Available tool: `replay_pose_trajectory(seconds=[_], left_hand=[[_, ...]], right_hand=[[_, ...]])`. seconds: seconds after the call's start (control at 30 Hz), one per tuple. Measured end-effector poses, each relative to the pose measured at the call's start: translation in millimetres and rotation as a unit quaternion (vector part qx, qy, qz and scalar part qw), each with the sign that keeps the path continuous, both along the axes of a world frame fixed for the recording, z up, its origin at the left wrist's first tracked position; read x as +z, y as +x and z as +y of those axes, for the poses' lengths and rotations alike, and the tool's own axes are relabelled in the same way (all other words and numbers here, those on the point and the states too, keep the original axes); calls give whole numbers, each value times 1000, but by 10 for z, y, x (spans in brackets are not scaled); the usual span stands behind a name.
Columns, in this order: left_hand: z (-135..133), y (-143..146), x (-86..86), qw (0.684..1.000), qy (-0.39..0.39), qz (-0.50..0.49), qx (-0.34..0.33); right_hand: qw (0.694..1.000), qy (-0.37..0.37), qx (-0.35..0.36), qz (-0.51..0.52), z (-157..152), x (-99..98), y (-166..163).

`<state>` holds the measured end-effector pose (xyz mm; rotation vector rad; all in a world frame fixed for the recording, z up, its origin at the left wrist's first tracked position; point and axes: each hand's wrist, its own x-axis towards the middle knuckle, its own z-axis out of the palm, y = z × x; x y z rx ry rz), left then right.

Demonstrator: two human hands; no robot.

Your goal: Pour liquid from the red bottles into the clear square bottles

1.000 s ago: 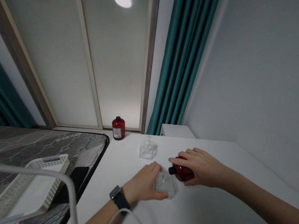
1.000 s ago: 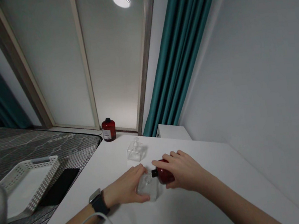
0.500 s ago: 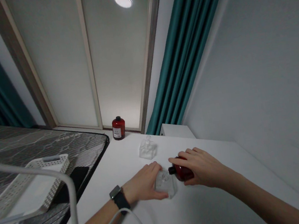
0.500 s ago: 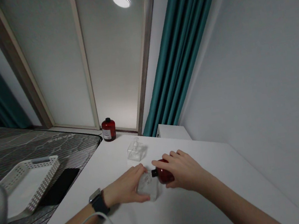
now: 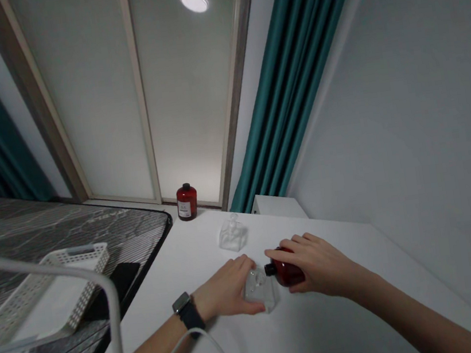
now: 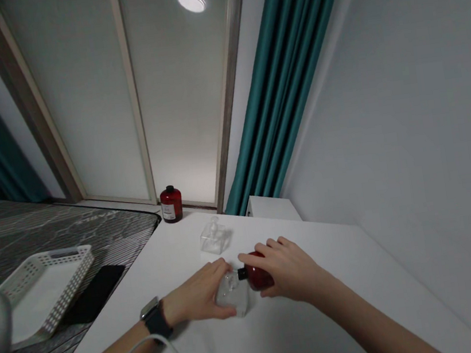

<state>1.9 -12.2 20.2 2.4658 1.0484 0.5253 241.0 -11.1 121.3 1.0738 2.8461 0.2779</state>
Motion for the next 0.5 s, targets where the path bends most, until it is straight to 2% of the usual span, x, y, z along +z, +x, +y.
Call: replay_pose_trajectory(seconds=[0.5], left_hand=[[-2, -5, -17, 1000, -3, -7, 1]], right_hand=[[1000, -4, 4, -3, -7, -37, -30]])
